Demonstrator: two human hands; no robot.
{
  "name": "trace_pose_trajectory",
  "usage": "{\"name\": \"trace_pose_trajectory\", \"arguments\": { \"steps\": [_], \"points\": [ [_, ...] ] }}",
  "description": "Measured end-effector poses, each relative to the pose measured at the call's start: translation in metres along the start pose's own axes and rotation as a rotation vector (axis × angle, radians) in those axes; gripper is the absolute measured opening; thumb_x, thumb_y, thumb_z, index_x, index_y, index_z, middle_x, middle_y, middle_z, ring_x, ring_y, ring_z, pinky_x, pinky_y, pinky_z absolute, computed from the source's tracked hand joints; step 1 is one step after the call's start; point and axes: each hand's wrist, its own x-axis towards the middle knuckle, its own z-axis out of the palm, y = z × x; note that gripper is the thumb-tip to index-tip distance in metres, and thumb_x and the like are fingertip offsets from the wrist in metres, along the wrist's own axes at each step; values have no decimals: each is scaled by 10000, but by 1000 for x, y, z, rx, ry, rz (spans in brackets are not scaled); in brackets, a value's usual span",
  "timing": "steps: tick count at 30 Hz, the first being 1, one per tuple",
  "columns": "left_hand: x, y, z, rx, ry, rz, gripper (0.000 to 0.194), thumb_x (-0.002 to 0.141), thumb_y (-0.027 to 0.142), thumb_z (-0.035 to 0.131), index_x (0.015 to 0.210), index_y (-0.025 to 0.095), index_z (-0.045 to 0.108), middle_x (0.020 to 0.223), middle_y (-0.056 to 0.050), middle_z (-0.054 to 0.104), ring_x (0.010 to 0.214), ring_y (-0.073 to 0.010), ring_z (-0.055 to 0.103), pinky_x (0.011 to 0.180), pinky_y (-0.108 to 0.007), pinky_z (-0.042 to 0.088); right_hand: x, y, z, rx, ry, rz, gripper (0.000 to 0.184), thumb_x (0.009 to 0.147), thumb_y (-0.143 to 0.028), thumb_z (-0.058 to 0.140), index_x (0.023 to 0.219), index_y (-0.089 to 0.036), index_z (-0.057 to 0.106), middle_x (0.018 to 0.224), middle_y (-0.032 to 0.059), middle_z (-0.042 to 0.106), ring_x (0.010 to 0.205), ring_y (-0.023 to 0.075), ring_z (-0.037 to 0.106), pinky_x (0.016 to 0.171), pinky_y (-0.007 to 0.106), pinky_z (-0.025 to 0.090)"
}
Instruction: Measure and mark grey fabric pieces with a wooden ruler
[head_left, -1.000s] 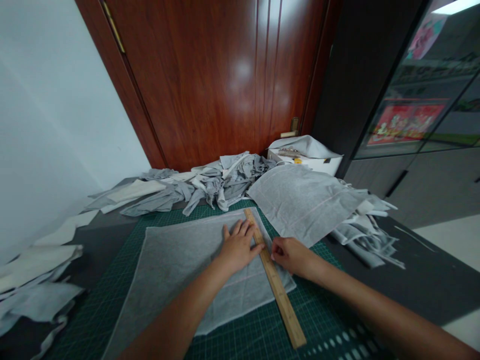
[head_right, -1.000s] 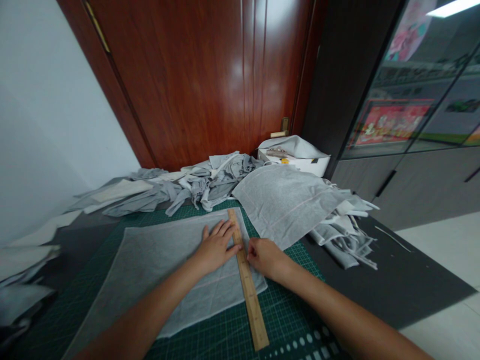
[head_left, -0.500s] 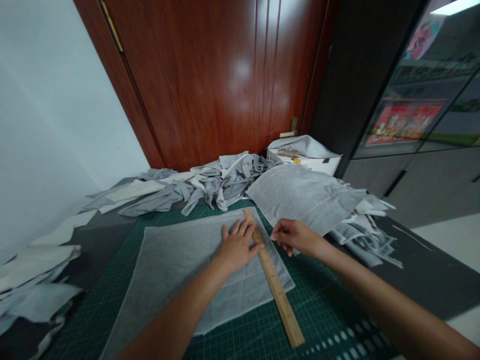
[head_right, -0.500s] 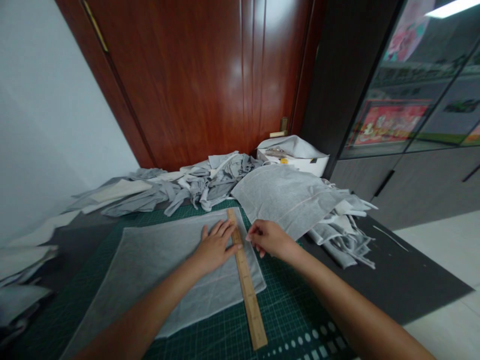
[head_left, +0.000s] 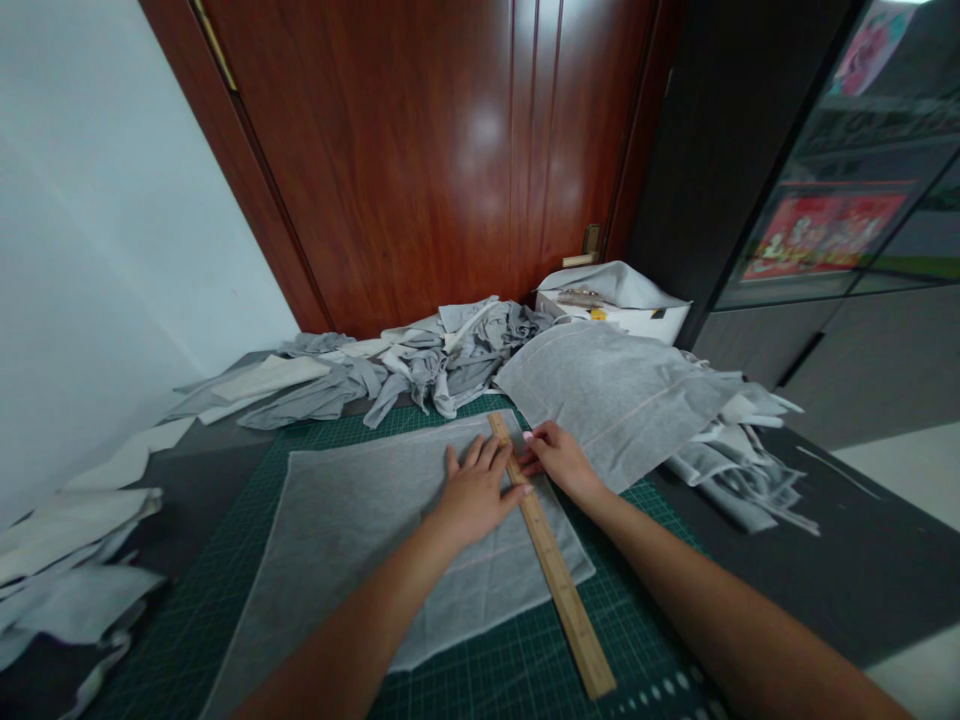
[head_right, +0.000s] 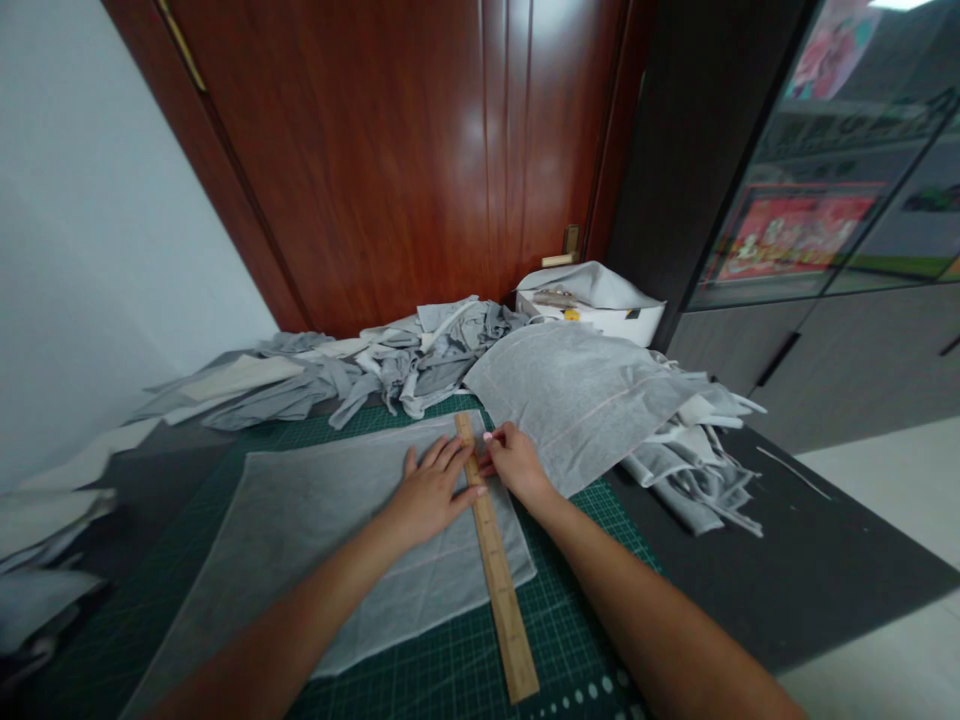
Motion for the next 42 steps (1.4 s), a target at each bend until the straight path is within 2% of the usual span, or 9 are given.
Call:
{"name": "trace_pose_trajectory", "arguments": {
  "steps": [4, 7, 12, 16, 20, 24, 33, 42],
  "points": [
    [0, 0, 1, -2, 9, 4, 657, 912, 609, 283, 1444, 223, 301, 1514, -95, 304, 1395, -327, 188, 1075, -643, 127, -1, 0, -7, -242, -23, -80, 92, 910, -240, 444, 844, -184, 475, 652, -8, 616, 495, 115, 617, 490, 201, 482],
    [0, -1, 1, -2, 16, 5, 649, 916, 604, 278, 1439, 222, 311, 1513, -94, 308, 1393, -319, 199, 1075, -643, 125, -3, -6, -8, -341, -19, -145, 71, 902, -217, 459, 920, -171, 509, 669, -15, 619, 437, 87, 566, 438, 175, 427],
    [0, 0, -1, 14, 7, 0, 643, 913, 602, 290, 1437, 231, 316, 1517, -87, 299, 1396, -324, 193, 1074, -638, 140, -5, -13, -5, -479, -29, -155, 109, 886, -181, 474, 906, -157, 578, 688, -2, 648, 420, 72, 523, 452, 173, 397],
    [0, 1, -3, 15, -3, -5, 644, 915, 598, 286, 1440, 225, 314, 1516, -90, 301, 1397, -327, 190, 1075, -643, 135, -3, -13, -4, -556, 2, -156, 142, 871, -181, 499, 935, -145, 621, 758, 25, 683, 476, 87, 554, 524, 196, 412],
    [0, 2, -4, 3, -9, -7, 638, 915, 594, 297, 1441, 234, 312, 1516, -85, 303, 1398, -328, 193, 1075, -644, 139, 1, -11, -4, -612, 0, -184, 157, 851, -187, 533, 929, -139, 661, 802, 47, 699, 642, 125, 624, 619, 208, 422],
    [0, 2, -5, -3, -10, -10, 640, 916, 596, 293, 1440, 230, 310, 1517, -87, 300, 1398, -323, 198, 1076, -646, 135, 2, -11, -4, -651, -8, -229, 154, 835, -160, 550, 905, -129, 683, 862, 69, 712, 769, 147, 636, 675, 209, 414],
    [2, 3, -7, -19, -40, -21, 654, 910, 594, 310, 1431, 198, 322, 1518, -106, 291, 1394, -333, 206, 1056, -676, 148, -5, -12, -6, -754, -44, -287, 195, 830, -118, 515, 904, -132, 695, 926, 79, 709, 847, 156, 629, 740, 210, 408],
    [2, 2, -6, -4, -40, -16, 620, 921, 571, 307, 1432, 219, 319, 1521, -95, 291, 1395, -334, 197, 1052, -666, 168, -32, -20, -17, -818, -156, -249, 176, 825, -124, 529, 886, -139, 693, 850, 65, 711, 783, 154, 640, 681, 210, 410]
  ]
}}
